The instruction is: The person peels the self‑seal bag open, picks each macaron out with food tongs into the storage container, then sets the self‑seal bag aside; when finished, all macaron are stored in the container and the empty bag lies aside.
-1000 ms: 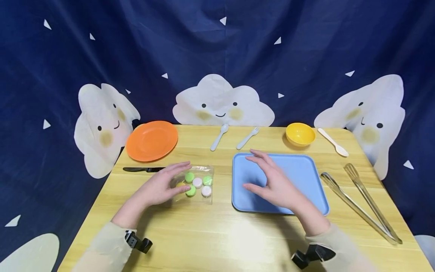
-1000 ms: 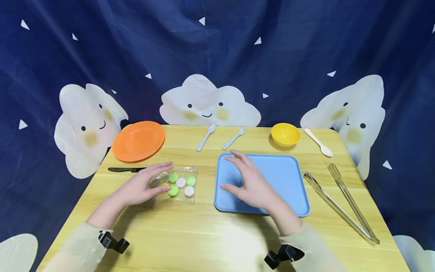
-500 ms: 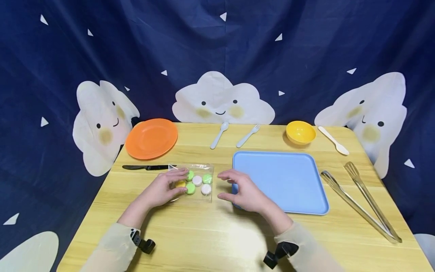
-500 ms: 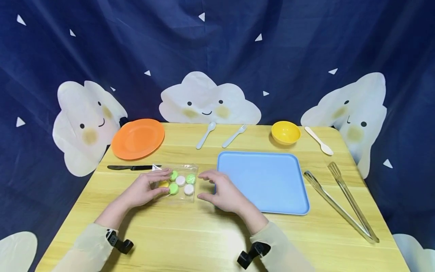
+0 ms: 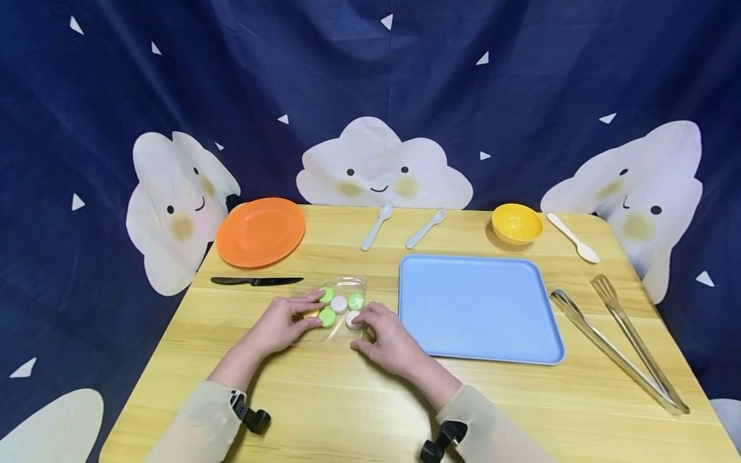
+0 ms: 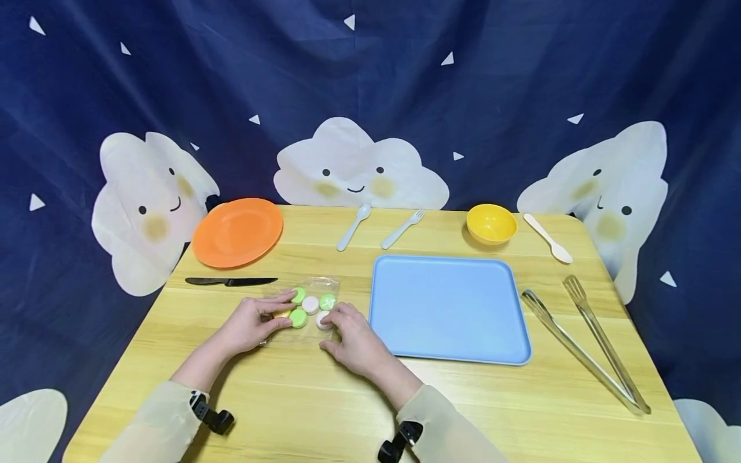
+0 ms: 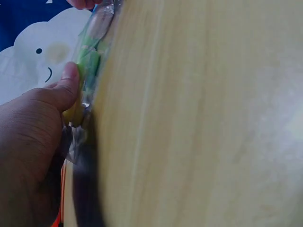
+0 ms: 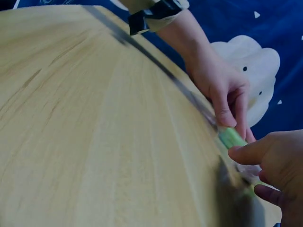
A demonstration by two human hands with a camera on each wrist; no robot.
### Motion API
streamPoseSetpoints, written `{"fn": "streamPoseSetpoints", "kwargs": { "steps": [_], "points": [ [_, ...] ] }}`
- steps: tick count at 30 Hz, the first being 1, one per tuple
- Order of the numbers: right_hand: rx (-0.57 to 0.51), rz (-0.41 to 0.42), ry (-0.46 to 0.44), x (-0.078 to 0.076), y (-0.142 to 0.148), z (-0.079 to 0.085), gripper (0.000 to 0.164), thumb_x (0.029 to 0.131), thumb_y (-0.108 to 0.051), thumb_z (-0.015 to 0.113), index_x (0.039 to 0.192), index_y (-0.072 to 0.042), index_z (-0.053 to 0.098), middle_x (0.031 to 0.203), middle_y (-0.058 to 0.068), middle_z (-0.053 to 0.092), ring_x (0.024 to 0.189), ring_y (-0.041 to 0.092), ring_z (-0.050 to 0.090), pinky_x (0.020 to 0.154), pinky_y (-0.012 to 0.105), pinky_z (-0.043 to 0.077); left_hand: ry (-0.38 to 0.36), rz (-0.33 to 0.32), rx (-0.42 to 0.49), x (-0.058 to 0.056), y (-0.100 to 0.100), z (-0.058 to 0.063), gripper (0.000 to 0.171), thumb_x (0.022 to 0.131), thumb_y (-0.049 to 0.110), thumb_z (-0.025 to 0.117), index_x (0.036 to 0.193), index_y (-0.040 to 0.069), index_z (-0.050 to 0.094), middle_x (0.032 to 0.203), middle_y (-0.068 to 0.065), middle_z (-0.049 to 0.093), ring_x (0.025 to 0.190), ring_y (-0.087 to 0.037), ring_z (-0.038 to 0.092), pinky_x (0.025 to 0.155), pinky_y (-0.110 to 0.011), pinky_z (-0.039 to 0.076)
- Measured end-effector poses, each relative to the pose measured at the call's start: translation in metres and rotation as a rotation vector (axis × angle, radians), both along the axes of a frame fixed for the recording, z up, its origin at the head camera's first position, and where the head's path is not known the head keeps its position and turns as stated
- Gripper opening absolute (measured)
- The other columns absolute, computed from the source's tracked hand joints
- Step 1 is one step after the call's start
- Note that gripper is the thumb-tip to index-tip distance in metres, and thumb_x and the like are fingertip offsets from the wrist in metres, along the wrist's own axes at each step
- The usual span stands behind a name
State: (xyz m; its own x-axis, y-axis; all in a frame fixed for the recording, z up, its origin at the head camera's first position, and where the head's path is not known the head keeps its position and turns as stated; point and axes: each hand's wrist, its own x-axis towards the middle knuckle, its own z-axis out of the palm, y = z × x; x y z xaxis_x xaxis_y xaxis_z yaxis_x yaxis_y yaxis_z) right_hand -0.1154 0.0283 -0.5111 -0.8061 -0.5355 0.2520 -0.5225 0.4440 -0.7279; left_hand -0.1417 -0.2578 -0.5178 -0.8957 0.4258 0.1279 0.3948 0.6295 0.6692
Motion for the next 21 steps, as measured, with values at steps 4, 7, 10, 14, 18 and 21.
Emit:
{"fn": "streamPoseSetpoints", "kwargs": {
  "steps": [4,7,10,14,18,21],
  "points": [
    [0.011,-0.010,0.005,0.0005,-0.0017,-0.0032,0.029,0.085,-0.010,0.090,0.110,-0.007,0.076,0.110,0.002,0.067,0.093,0.016,0.060,0.081,0.031,0.054,0.000,0.014,0.049,0.0017,0.0009,-0.0031,0.038,0.089,0.016,0.087,0.125,0.009,0.078,0.145,-0.002,0.062,0.138,-0.025,0.056,0.117,-0.046,0.041],
    [0.018,-0.010,0.032,0.0007,-0.0031,-0.0041,0.021,0.088,-0.009,0.087,0.106,-0.006,0.077,0.104,0.001,0.066,0.090,0.015,0.059,0.078,0.030,0.054,-0.008,0.027,0.062,0.0017,0.0007,-0.0048,0.037,0.089,0.017,0.087,0.124,0.010,0.079,0.144,-0.002,0.063,0.138,-0.025,0.056,0.116,-0.046,0.041],
    [0.034,-0.006,0.075,0.0002,-0.0044,-0.0046,0.012,0.092,-0.009,0.084,0.103,-0.006,0.078,0.099,0.000,0.066,0.089,0.014,0.060,0.079,0.030,0.055,-0.018,0.036,0.069,0.0010,0.0005,-0.0065,0.037,0.089,0.017,0.087,0.124,0.011,0.079,0.144,-0.001,0.063,0.138,-0.024,0.056,0.116,-0.046,0.041],
    [0.078,0.001,0.116,0.0003,-0.0051,-0.0038,0.006,0.097,-0.011,0.079,0.101,-0.006,0.079,0.098,-0.002,0.065,0.091,0.013,0.060,0.081,0.031,0.056,-0.029,0.040,0.087,-0.0002,0.0002,-0.0087,0.037,0.088,0.017,0.088,0.124,0.011,0.079,0.144,-0.001,0.063,0.138,-0.025,0.056,0.116,-0.047,0.041],
    [0.126,0.003,0.130,0.0012,-0.0059,-0.0032,0.007,0.101,-0.013,0.074,0.101,-0.006,0.078,0.100,-0.001,0.065,0.096,0.015,0.060,0.087,0.033,0.056,-0.039,0.046,0.102,-0.0003,0.0000,-0.0097,0.037,0.088,0.017,0.088,0.124,0.011,0.079,0.144,-0.001,0.063,0.138,-0.025,0.056,0.117,-0.046,0.040],
    [0.143,0.008,0.122,0.0019,-0.0060,-0.0037,0.006,0.104,-0.010,0.070,0.100,-0.006,0.073,0.101,0.000,0.063,0.099,0.017,0.060,0.092,0.034,0.056,-0.044,0.052,0.107,0.0005,0.0000,-0.0106,0.037,0.088,0.016,0.088,0.124,0.012,0.079,0.144,0.001,0.063,0.138,-0.024,0.056,0.117,-0.044,0.040]
  ]
}}
